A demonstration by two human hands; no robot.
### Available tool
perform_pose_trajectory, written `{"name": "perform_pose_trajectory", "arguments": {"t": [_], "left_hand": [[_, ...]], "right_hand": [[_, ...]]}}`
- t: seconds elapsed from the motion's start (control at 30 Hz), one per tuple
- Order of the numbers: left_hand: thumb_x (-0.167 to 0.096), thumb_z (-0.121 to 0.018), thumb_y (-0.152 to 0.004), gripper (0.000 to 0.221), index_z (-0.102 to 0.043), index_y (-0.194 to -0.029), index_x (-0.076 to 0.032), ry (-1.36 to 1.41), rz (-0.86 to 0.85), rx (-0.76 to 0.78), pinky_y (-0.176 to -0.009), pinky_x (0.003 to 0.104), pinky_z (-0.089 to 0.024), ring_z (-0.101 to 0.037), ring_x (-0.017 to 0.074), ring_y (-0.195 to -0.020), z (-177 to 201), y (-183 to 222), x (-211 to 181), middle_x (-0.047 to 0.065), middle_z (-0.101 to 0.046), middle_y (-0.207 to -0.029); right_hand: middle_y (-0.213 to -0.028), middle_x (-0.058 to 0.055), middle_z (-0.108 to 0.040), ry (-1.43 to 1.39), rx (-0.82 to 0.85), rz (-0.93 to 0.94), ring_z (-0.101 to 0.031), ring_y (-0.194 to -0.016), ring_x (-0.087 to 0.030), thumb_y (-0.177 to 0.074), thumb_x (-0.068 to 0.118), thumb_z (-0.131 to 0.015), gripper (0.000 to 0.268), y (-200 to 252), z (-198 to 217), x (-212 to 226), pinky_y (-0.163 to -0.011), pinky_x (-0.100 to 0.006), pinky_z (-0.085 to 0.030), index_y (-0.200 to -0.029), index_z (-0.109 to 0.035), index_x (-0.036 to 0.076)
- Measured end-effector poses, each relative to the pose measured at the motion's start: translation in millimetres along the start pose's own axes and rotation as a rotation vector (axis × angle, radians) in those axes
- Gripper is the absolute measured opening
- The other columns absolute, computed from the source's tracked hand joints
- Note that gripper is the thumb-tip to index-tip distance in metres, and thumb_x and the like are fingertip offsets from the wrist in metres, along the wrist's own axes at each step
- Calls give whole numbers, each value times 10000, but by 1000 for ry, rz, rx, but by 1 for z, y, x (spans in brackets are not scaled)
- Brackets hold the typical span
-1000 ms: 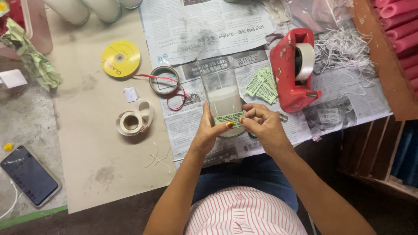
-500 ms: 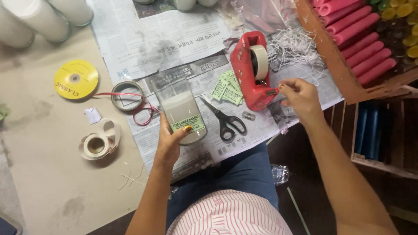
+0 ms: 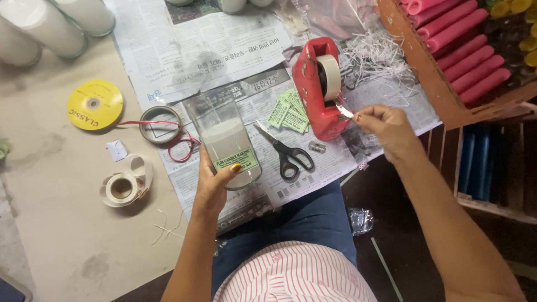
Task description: Applying decorative gold tape and labels to the rims of glass candle jars and smoothing them down.
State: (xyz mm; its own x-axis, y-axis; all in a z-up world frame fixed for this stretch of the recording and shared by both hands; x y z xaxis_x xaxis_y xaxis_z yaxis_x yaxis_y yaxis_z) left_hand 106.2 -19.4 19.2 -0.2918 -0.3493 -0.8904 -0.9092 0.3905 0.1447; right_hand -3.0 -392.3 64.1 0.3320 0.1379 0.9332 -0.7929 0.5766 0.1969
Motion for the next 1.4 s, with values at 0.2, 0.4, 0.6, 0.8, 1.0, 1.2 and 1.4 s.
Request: {"name": "perform_pose_trajectory", "arguments": {"t": [0.2,0.4,0.6,0.8,1.0,1.2,1.4], "left_hand": [[-223,-856,-689,840,-417,-1403,-159,-16,11,13,-872,494,-598,-654,243,-1066,-8,-6,2,129,-651,-1177],[-215,-881,-677,870,-413,-1409,-157,17,-29,6,-887,489,-593,-651,257,-1069,-16,-8,3,142,-653,-1181],[-227,-908,-649,963,-380,-1449,-135,15,-17,43,-898,528,-584,-648,296,-1081,-26,0,9,172,-647,-1184],[-240,-915,-636,1027,-355,-1488,-122,-8,-19,64,-948,518,-555,-622,286,-1114,-34,8,5,163,-631,-1199],[-268,-911,-634,1098,-299,-1526,-78,-26,-18,96,-964,560,-535,-613,349,-1132,-39,10,-7,218,-599,-1214],[-267,-899,-636,1030,-346,-1484,-77,12,30,127,-945,565,-547,-628,356,-1128,-50,23,-14,209,-612,-1203],[-249,-841,-676,853,-428,-1406,-96,217,140,110,-860,522,-600,-690,324,-1035,-27,25,14,184,-657,-1140]], "right_hand": [[-917,-63,-717,-279,75,-303,-698,-866,-177,-890,161,-765,115,-4,-12,-96,-729,-340,-609,-956,-711,84],[-917,-94,-709,-187,346,-317,-697,-899,-206,-903,140,-738,137,31,-60,-63,-774,-385,-582,-962,-694,24],[-895,-128,-803,253,777,148,-698,-863,-186,-928,134,-656,169,68,-117,87,-755,-377,-600,-1005,-777,44],[-849,-108,-807,627,942,197,-747,-833,-258,-940,280,-648,218,81,-166,127,-791,-426,-588,-980,-807,136],[-725,-112,-757,718,940,198,-702,-720,-265,-927,315,-689,220,81,-182,129,-722,-425,-566,-867,-777,122],[-628,-101,-704,747,822,260,-687,-621,-274,-819,360,-838,286,75,-181,126,-636,-407,-544,-745,-746,100],[-630,-51,-654,560,686,251,-643,-633,-218,-687,309,-934,273,53,-148,76,-615,-353,-526,-762,-757,116]]}}
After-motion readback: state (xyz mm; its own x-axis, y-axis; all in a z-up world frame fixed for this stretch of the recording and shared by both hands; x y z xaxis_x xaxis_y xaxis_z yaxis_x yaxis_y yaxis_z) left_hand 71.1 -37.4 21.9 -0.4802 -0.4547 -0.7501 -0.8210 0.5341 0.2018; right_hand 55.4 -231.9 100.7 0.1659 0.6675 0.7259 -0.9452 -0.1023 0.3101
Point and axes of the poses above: each hand's wrist, its own y-axis away from the middle knuckle, its own z-axis out of the back of the hand, x = y × z, the point moved 10 cm from there along -y, towards the middle knuckle
